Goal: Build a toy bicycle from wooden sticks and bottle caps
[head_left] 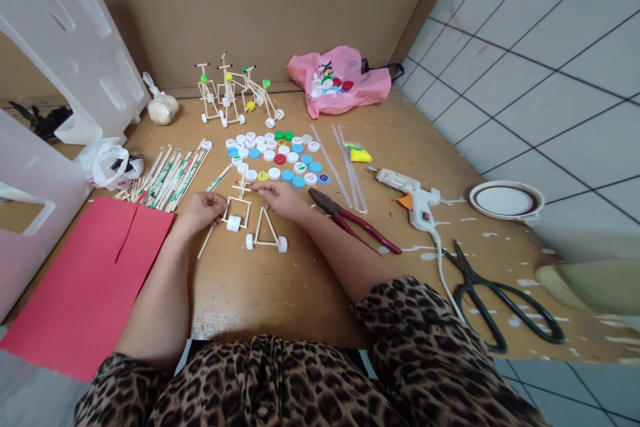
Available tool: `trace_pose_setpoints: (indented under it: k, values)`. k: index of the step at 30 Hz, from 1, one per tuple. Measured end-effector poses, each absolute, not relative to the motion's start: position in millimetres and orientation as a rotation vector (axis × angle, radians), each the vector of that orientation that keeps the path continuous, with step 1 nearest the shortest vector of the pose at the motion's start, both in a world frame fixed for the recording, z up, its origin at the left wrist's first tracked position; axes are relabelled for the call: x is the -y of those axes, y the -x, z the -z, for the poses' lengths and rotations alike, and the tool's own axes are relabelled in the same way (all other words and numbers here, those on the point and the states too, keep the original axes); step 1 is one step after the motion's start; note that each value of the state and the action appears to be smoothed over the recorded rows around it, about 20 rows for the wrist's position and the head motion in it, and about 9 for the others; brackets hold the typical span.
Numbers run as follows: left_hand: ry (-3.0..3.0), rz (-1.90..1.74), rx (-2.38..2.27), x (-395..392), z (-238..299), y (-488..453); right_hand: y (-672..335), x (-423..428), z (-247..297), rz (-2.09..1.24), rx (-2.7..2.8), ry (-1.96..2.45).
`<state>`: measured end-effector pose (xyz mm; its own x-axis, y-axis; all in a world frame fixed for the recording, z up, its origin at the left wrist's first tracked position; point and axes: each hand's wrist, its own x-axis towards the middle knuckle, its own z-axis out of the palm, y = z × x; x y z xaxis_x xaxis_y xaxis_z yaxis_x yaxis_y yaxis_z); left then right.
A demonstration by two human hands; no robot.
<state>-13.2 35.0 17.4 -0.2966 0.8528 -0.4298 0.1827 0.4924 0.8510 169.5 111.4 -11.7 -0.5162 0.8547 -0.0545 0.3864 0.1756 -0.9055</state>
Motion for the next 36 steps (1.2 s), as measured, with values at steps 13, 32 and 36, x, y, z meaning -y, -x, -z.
trace_pose_setpoints:
  k: [13,32,36]
  values:
    - [-0.897,-0.837,-1.778,-35.1,-16.9,13.9,-170.0,-113.4,15.2,-1.295,2.024,1.187]
    - [-0.883,-0.807,-1.762,-35.7,-15.8,11.8,-172.1,-114.6,17.0,-1.282,2.048,1.19]
    - [-0.887,-0.813,-1.765,-36.5,-14.8,12.8,-172.2,-114.1,15.6,-1.295,2.041,1.182]
